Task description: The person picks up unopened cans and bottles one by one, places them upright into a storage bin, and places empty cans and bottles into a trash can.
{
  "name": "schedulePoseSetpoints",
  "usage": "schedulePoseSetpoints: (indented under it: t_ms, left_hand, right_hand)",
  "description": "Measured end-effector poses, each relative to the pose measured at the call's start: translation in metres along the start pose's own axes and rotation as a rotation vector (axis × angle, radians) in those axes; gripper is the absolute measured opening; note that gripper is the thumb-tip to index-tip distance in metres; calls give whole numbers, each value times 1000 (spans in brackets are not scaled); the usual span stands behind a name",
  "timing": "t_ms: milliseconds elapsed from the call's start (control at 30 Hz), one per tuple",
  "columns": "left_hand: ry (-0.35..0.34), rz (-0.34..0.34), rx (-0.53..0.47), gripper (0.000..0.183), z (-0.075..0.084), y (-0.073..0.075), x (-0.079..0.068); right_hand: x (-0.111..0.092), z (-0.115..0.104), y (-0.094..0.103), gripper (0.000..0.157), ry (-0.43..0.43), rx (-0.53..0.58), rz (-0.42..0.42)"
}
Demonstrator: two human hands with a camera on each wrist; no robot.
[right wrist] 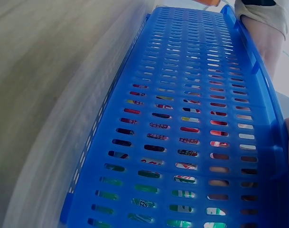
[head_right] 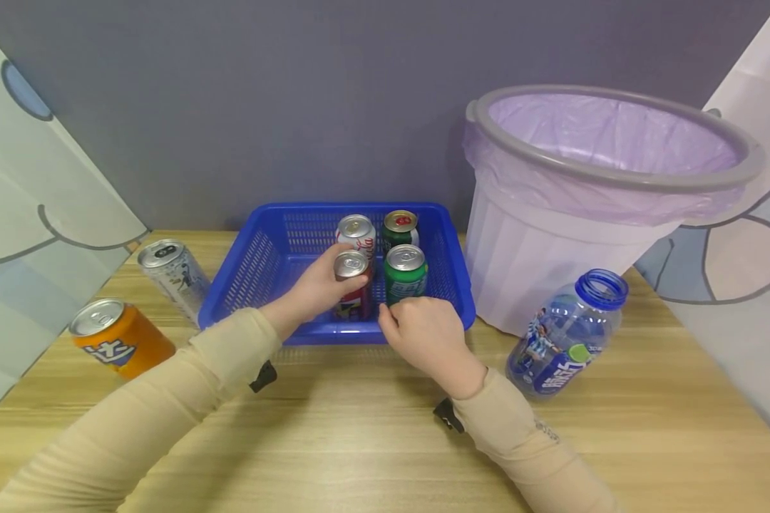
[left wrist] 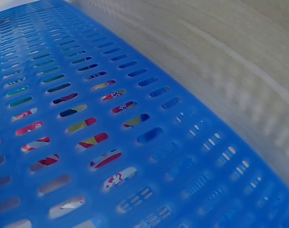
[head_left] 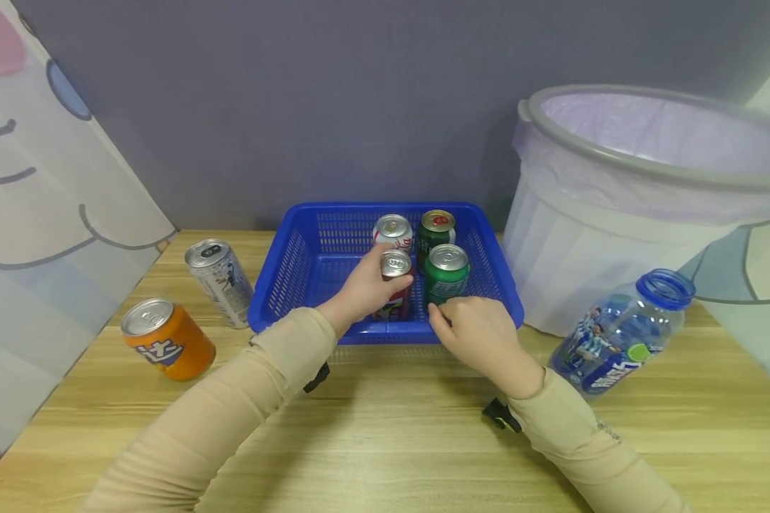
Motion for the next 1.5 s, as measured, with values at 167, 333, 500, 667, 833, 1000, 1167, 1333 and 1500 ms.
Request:
schedulePoseSetpoints:
  t_ms: [167,333,500,667,833,1000,1167,1333,1500]
  left_hand:
    - [-14,-7,28,66,-1,0,1]
    - [-26,-1,40,67,-1,0,1]
    - [-23,23,26,66,-2,0,0]
    - [14,32,-9,65,-3,1,-2]
    - [-2,29,-28,64,-3,1,-2]
    - [-6,27,-48,65,-2,1,-1]
    - [21,33,-58,63,-4,0,-2]
    - [40,54,-82,64,-6,2,-4]
    - [61,57,-160,65,-6,5,-5]
  right_hand:
    - [0,0,0,50,-1,-2,-1]
    - [-1,0,0,50,1,-8,5]
    - [-1,0,0,50,2,-10,6]
    - [0,-1,-1,50,8,-6,5]
    - [-1,-1,-1,50,18,-13,21]
    - [-1,-1,-1,50,24,-13,29]
    - [-2,-1,-1,49,26,-19,18]
    - [-2,-2,-2,49,24,-26,15]
    - [-2,-1,-1,49,29,-28,40]
Point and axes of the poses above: each hand's wrist, its own x-axis towards the middle knuckle, its own y-axis out of the back of the hand, z = x × y, the point moved 2 cm from there along x, towards the middle knuckle, and after that the axes turned 6 degrees about x, right-handed, at the moved point
